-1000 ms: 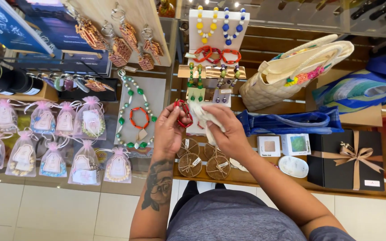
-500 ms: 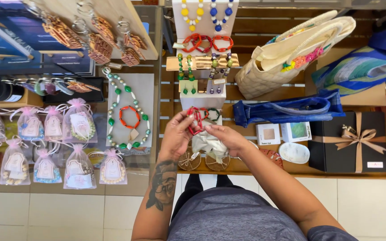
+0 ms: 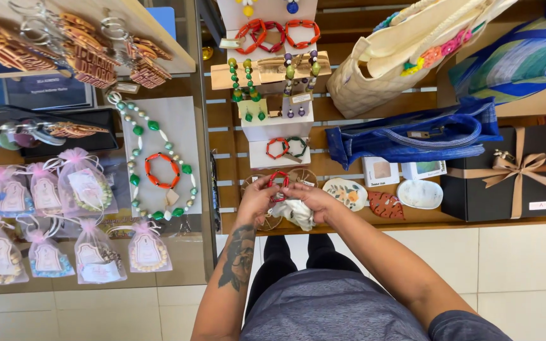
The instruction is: Wiping jewelry items with a cloth and arranging them on a display stand in a retail setting.
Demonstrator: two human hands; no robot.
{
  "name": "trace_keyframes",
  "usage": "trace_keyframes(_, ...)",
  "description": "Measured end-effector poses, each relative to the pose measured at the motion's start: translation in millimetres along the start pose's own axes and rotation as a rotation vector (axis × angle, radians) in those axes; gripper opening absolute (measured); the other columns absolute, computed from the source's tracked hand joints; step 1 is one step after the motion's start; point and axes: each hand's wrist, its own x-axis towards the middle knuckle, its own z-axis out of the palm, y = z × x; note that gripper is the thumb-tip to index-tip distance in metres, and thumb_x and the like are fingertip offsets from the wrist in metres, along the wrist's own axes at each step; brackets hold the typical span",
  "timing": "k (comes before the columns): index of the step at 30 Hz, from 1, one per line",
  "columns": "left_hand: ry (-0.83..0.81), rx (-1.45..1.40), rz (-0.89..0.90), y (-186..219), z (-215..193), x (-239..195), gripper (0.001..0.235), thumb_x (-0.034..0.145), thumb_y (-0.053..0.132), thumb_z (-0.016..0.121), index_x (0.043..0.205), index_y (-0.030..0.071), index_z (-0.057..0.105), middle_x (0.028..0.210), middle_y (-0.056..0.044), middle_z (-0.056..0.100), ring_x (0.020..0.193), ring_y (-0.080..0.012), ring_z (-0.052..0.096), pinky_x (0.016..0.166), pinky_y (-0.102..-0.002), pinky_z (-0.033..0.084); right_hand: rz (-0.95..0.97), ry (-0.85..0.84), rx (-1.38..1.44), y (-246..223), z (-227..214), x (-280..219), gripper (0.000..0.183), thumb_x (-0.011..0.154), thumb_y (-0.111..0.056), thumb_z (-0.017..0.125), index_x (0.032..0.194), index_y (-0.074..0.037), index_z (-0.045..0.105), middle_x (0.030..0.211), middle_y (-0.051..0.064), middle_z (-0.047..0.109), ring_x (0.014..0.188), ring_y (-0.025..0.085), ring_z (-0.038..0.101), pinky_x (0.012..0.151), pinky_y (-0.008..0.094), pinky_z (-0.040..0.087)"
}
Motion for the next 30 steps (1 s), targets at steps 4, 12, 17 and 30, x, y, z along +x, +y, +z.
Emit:
trace_keyframes(4, 0.126, 0.03, 0.018, -28.9, -18.7, 39.0, 0.044, 0.084, -0.008, 0.067, 0.126, 0.002, 0.059, 0.1, -0.004, 0.066, 0.082, -0.0163, 0.068, 0.067, -0.033, 0.061, 0.005, 0.081, 0.018, -8.5, 5.5, 7.9, 0.024, 0.09, -0.025, 0.076, 0.108, -0.015, 0.065, 0.098, 0.0, 0.073, 0.087, 0.014, 0.073, 0.071, 0.033, 0.059)
trace_keyframes(12, 0.215, -0.001, 0.168, -36.6, -29.9, 105.2, 0.031, 0.092, 0.002, 0.068, 0.123, 0.0, 0.067, 0.098, -0.007, 0.071, 0.079, -0.015, 0.069, 0.064, -0.029, 0.059, -0.061, 0.227, 0.05, -6.6, -23.2, 73.6, 0.028, 0.094, -0.024, 0.076, 0.116, -0.013, 0.064, 0.099, 0.001, 0.074, 0.084, 0.014, 0.072, 0.067, 0.031, 0.057)
trace_keyframes(17, 0.29, 0.033, 0.163, -24.4, -32.0, 133.1, 0.029, 0.092, 0.003, 0.07, 0.121, 0.005, 0.071, 0.1, -0.003, 0.072, 0.077, -0.0134, 0.065, 0.059, -0.029, 0.052, -0.095, 0.238, 0.002, -21.6, -10.1, 84.9, 0.033, 0.094, -0.024, 0.073, 0.122, -0.01, 0.065, 0.1, 0.005, 0.074, 0.083, 0.015, 0.071, 0.066, 0.032, 0.058)
trace_keyframes(30, 0.4, 0.098, 0.26, -43.1, -71.8, 202.6, 0.023, 0.09, 0.006, 0.074, 0.113, 0.003, 0.075, 0.091, -0.004, 0.074, 0.073, -0.0129, 0.066, 0.061, -0.029, 0.057, -0.02, 0.252, -0.072, -34.3, 1.2, 87.1, 0.042, 0.093, -0.018, 0.071, 0.134, -0.018, 0.067, 0.111, 0.005, 0.075, 0.091, 0.014, 0.072, 0.069, 0.032, 0.059)
